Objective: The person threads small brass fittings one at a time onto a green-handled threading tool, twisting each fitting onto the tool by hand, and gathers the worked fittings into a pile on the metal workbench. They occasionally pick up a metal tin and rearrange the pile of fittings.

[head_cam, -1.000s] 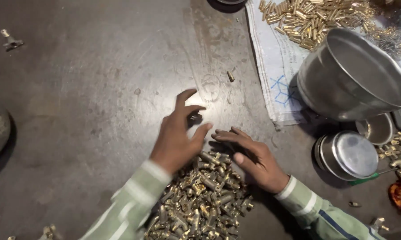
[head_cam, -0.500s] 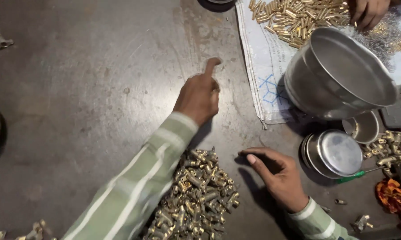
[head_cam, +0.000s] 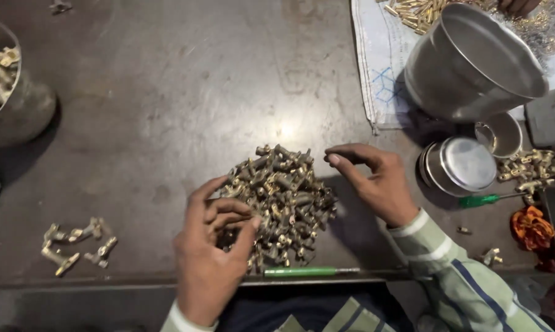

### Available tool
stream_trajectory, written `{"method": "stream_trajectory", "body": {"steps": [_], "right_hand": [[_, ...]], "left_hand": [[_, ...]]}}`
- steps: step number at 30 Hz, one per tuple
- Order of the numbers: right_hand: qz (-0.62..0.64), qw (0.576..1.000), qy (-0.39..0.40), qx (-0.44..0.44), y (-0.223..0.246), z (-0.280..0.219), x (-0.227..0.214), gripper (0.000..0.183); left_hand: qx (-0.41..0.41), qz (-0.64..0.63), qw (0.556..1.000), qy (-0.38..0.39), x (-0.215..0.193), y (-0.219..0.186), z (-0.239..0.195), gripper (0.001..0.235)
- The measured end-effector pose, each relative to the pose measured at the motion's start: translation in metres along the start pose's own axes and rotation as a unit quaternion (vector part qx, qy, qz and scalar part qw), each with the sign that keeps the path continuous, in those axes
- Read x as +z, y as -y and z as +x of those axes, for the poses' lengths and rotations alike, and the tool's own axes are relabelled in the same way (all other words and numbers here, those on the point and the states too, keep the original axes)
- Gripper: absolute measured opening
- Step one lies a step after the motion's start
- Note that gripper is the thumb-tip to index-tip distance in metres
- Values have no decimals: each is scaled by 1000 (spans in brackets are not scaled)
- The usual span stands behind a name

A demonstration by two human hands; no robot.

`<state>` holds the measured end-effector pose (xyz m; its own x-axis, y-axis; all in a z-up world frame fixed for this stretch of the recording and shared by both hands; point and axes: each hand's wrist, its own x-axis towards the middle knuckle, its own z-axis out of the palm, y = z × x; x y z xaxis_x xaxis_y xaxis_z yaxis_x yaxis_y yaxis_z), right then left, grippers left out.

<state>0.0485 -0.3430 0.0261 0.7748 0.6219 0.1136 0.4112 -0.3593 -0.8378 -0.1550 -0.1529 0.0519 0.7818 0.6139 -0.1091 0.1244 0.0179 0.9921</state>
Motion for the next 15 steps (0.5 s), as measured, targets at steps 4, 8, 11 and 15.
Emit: {"method": "stream_trajectory", "body": {"steps": [4, 8, 11, 15], "right_hand": [[-20, 999, 14, 27, 7, -31, -8, 23], [-36, 997, 17, 70, 6, -64, -18, 24], [-33, 990, 14, 133, 3, -87, -28, 25], [-12, 983, -13, 184, 0, -118, -36, 26]], "left_hand": [[110, 114, 987, -17, 8, 7, -14, 65], [182, 177, 967, 7, 12, 19, -12, 65], [198, 168, 966, 18, 11, 14, -18, 64], [224, 139, 965, 4, 11, 2, -39, 62]]}}
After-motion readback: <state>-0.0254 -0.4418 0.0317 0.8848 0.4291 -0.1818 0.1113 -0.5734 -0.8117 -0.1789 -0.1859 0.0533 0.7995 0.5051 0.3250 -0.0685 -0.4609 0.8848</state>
